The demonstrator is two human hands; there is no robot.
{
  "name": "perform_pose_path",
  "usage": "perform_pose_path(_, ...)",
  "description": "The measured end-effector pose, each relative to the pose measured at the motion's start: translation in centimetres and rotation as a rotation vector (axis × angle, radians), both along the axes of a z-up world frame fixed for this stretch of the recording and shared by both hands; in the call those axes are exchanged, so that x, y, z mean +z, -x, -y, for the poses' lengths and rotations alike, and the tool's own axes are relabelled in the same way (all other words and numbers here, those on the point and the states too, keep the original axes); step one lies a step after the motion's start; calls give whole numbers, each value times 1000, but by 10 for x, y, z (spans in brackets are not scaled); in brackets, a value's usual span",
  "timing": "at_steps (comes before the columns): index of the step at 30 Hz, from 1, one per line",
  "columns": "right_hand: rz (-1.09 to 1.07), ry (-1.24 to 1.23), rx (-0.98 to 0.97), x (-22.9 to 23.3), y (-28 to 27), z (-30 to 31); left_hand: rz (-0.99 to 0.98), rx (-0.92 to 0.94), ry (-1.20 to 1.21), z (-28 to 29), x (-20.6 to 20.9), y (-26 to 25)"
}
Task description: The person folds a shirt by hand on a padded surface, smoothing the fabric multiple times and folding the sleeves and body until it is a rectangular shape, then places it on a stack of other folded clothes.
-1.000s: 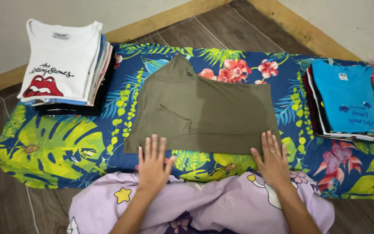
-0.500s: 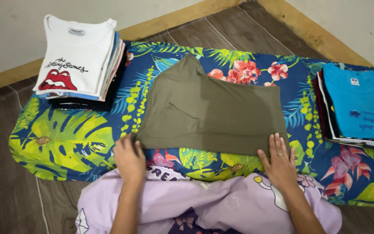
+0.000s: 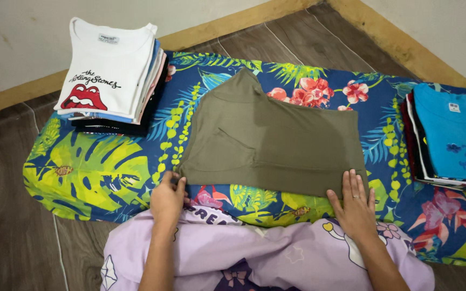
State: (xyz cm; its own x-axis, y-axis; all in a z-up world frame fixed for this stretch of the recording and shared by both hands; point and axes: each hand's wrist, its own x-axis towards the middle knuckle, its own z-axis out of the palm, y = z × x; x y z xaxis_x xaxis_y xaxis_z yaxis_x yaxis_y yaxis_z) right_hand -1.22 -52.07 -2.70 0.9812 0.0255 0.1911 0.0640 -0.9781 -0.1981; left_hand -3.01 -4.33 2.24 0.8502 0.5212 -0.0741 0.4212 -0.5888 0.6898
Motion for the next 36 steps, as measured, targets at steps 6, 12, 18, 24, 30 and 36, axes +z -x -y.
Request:
perform_pose_path(6, -8, 8, 3, -2, -2, 2, 112, 37, 22, -13, 9, -3)
perform_pose_path(12, -23, 20, -10, -4, -3, 2, 263, -65, 367, -35, -5, -14)
perform_pose_path(18, -21, 4, -9, -5, -3, 1, 134, -153, 652, -39, -14, -29)
perform_pose_path(24, -9, 10, -1, -1, -2, 2, 36, -276, -254, -37, -2, -20)
perform_pose_path(30, 27, 79, -2, 9, -1, -7, 139, -350, -587, -15, -10, -18)
perform_pose_path(36, 165, 53, 209, 19, -6, -56, 459, -692, -532, 68, -27, -14)
